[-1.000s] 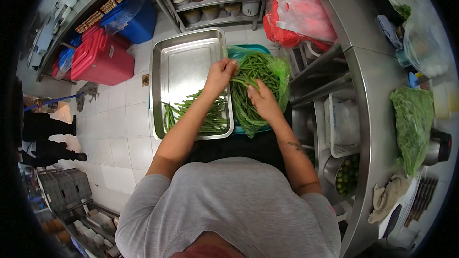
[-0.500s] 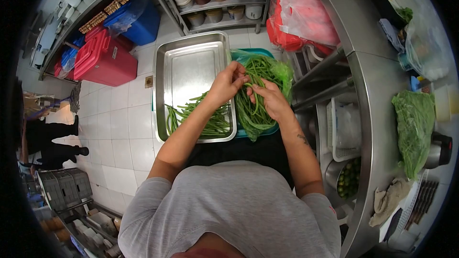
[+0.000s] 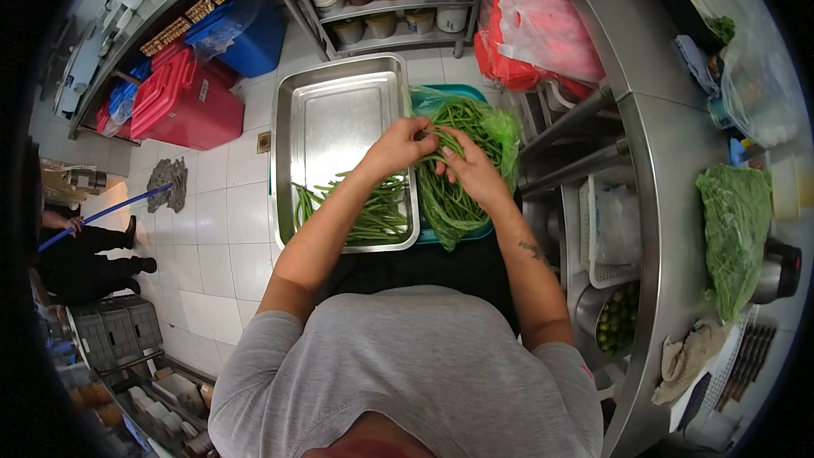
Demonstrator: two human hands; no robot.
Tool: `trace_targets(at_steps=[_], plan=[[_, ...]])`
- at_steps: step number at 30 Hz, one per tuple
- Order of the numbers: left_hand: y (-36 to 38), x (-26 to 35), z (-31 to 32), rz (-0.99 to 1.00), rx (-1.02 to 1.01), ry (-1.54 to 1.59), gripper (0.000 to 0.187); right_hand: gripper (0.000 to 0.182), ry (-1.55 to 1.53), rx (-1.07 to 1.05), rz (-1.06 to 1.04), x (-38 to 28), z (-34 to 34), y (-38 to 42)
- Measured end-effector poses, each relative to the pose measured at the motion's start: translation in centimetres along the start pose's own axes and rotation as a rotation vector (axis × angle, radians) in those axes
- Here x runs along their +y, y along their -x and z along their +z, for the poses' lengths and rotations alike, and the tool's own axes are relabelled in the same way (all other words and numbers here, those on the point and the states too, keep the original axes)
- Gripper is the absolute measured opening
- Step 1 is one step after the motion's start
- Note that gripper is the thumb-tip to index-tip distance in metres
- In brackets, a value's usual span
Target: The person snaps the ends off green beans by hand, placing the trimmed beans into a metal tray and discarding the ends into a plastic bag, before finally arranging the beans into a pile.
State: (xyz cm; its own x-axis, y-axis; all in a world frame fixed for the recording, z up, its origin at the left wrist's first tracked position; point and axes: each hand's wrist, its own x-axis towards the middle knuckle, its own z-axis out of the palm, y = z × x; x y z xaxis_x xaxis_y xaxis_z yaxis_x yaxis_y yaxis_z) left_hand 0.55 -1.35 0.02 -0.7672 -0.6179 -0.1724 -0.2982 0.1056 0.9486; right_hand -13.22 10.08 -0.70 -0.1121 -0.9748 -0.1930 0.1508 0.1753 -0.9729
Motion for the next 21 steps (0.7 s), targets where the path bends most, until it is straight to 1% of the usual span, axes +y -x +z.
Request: trace_targets(at_steps=[3, 4, 6, 7, 8, 9, 11, 12, 15, 18, 21], plan=[[-0.5, -1.4, 2.3, 0.239, 0.346, -0.22, 0.014, 0.029, 0.459, 0.087, -0.013, 0.3, 0.0, -0.2], [-0.7, -1.7, 3.4, 0.302, 0.46, -0.263, 0.014, 0.027, 0.619, 0.175, -0.113, 0.9, 0.2, -0.3], [-1.2, -2.1, 4.7, 0.344, 0.569, -0.21, 0.013, 0.025, 0.937, 0.352, -0.312, 1.9, 1.1, -0.2], [-1.4, -2.3, 5.1, 0.364, 0.622, -0.181, 0.013, 0.025, 0.839, 0.329, -0.228, 1.6, 1.1, -0.2], [-1.5, -2.5, 5.4, 0.149, 0.554, -0.02, 0.011, 0.026, 0.741, 0.304, -0.143, 1.2, 1.1, 0.1], [-1.2, -2.3, 5.1, 0.044, 0.419, 0.298, 0.009, 0.027, 0.643, 0.279, -0.057, 0.8, 1.2, 0.4], [-0.7, -1.9, 3.5, -0.166, 0.126, 0.917, 0.007, 0.028, 0.36, 0.171, -0.016, 2.2, -0.6, 0.2], [-0.3, -1.6, 2.9, -0.113, 0.04, 0.931, 0.005, 0.029, 0.216, 0.117, 0.004, 2.2, -1.2, 0.2], [0.5, 0.1, 1.8, -0.046, 0.138, 0.732, 0.005, 0.03, -0.014, 0.112, 0.055, 1.9, -1.8, 0.5], [-0.3, -0.8, 0.3, -0.049, 0.15, 0.444, 0.011, 0.029, -0.052, 0.107, 0.014, 0.7, -1.3, 0.6], [-0.1, -0.3, 0.3, 0.077, 0.176, 0.188, 0.016, 0.03, 0.042, 0.124, -0.003, 0.8, -1.7, 0.4]])
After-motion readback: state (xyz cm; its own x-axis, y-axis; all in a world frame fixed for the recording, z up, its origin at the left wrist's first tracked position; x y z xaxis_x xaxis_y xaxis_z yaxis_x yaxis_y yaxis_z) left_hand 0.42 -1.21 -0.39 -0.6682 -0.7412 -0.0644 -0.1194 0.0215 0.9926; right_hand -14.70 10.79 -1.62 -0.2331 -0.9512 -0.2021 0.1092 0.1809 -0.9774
